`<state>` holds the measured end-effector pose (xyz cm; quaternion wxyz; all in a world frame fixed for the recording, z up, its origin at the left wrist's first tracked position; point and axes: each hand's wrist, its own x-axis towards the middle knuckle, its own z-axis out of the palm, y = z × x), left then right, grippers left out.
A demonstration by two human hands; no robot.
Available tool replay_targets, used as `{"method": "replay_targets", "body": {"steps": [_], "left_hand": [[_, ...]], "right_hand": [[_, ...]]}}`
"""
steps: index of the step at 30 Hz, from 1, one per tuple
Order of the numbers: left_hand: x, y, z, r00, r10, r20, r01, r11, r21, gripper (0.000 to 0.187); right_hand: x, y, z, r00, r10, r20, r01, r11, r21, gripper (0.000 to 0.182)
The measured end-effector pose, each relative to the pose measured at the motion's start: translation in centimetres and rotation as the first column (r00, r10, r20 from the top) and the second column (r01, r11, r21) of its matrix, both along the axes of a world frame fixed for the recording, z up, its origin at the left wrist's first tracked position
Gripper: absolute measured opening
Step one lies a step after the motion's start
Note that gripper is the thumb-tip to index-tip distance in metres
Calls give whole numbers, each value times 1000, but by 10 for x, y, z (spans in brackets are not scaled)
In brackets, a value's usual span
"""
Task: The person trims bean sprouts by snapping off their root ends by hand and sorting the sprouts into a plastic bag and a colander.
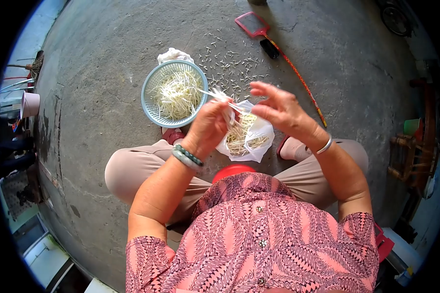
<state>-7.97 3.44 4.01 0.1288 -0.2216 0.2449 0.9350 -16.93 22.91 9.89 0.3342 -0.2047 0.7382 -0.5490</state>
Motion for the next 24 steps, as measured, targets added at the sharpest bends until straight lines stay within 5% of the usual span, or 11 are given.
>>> {"method": "replay_targets", "body": {"steps": [4,6,8,10,11,12,16,21,24], "left_hand": [[-10,-59,-28,995,55,83,-44,991,-130,25],[-32,-124,-92,971,203,129,-182,971,-154,41],[-39,-125,-70,766,506,398,-251,804,-539,61],[-23,-131,-82,812,417,408,-159,832,-532,77],[-23,-134,-116,696,539,474,-163,762,-626,62],[-14,-123,-121,730,543,415,-215,759,-615,40],[7,-36,-125,886,410,218,-217,781,-585,13],[39,69,-134,919,16,395,206,833,-513,20],[50,74,-178,796,-297,527,585,602,-544,23]], "right_hand": [[-14,17,35,987,-122,108,129,990,-61,49],[-14,26,48,983,-180,34,182,981,-70,46],[-14,31,52,984,-177,-34,173,980,-94,46],[-14,35,55,978,-179,-109,167,979,-118,46],[-14,39,57,972,-187,-146,169,978,-125,45],[-14,42,59,970,-180,-161,162,979,-122,44],[-9,51,55,953,-133,-274,99,986,-134,37],[-3,58,63,885,-110,-452,82,993,-82,29],[-1,61,68,893,-119,-435,96,993,-73,28]]}}
